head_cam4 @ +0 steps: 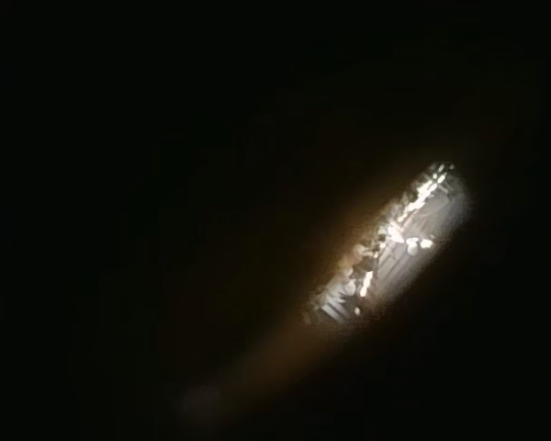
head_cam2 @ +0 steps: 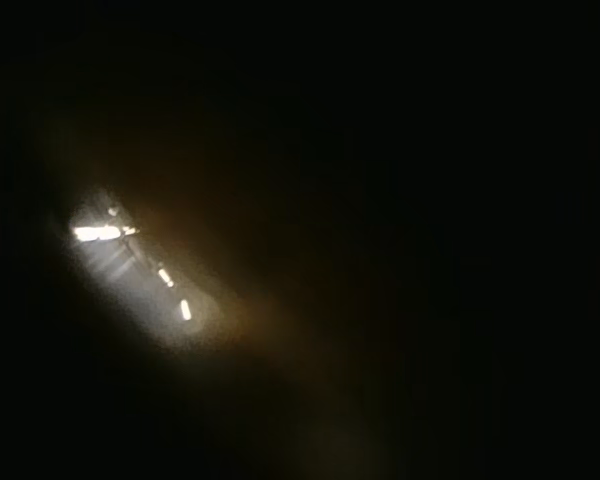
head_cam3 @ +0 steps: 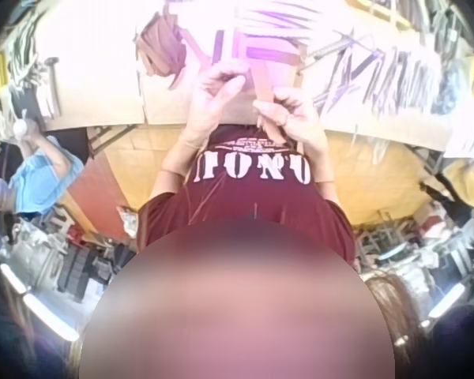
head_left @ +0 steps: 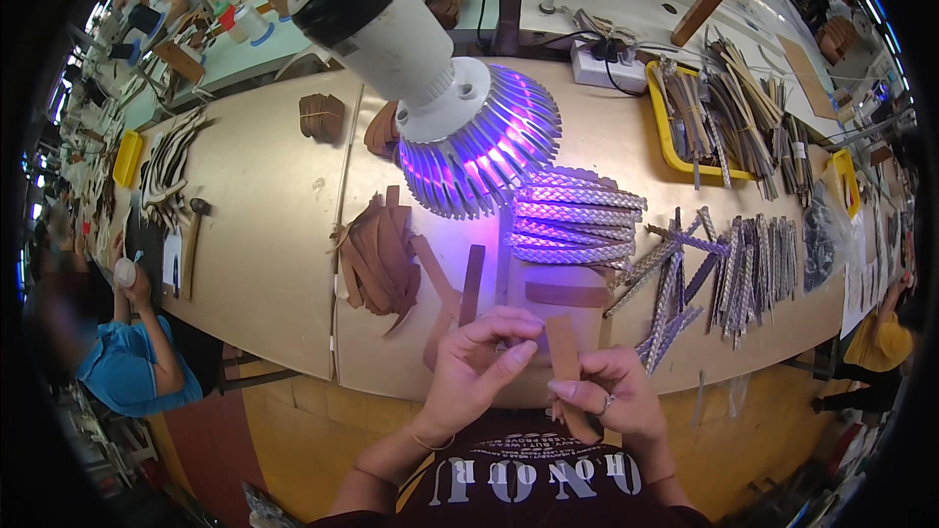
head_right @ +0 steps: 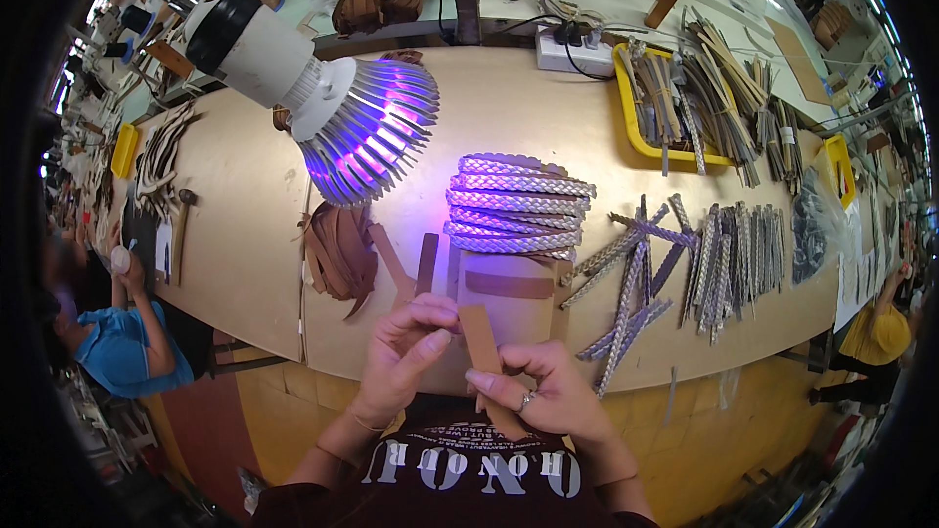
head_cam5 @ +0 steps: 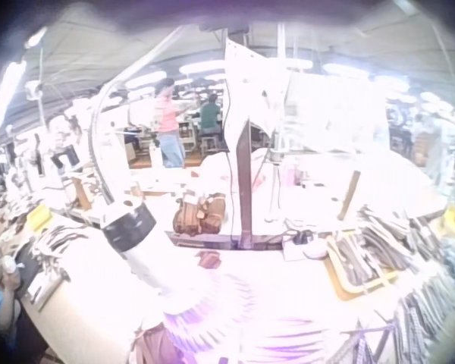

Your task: The person repeatedly picks up braided cords and wraps them around a rectangular cardboard form on the table. They also handle small brown leather strips, placing them on the form and adjusting the cords. The task continues with repeated wrapping and arranging of the cords.

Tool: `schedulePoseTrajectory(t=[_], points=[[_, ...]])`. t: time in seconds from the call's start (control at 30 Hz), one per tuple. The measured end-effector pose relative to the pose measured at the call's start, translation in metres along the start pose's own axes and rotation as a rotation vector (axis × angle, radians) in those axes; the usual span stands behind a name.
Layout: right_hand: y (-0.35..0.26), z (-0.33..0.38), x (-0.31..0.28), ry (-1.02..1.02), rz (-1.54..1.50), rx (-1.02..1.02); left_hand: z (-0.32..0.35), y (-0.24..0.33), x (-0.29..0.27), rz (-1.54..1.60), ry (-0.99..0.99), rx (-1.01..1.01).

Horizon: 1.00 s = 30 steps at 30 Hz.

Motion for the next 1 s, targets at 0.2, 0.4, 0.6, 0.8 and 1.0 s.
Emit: schedulePoseTrajectory(t=[0.2,0.4,0.6,0.8,1.0], points=[[-0.028,0.015,-0.004,0.455,0.753,-0.406,0.0,0.007,-0.001,0.078,-0.027,-0.109],[-0.034,0.026,0.002,0.705,1.319,-0.615,0.0,-0.009,0.004,0.022,-0.044,-0.256],[-0.032,0.02,-0.01,0.626,1.272,-0.626,-0.001,-0.019,-0.004,0.03,-0.005,-0.211],[-0.021,0.01,-0.036,0.454,0.703,-0.465,-0.008,-0.021,-0.015,-0.192,0.029,-0.12],[0.001,-0.003,-0.052,0.497,0.343,-0.385,-0.008,-0.029,-0.023,-0.265,0.09,-0.11]])
Point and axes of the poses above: each hand's wrist, its own z-axis away from the middle knuckle, its own x-axis out of the palm, y = z × x, the point moved 6 cm from there along -z, towards the middle knuckle, and after that the axes turned 12 degrees about x, right-handed, at the moved point
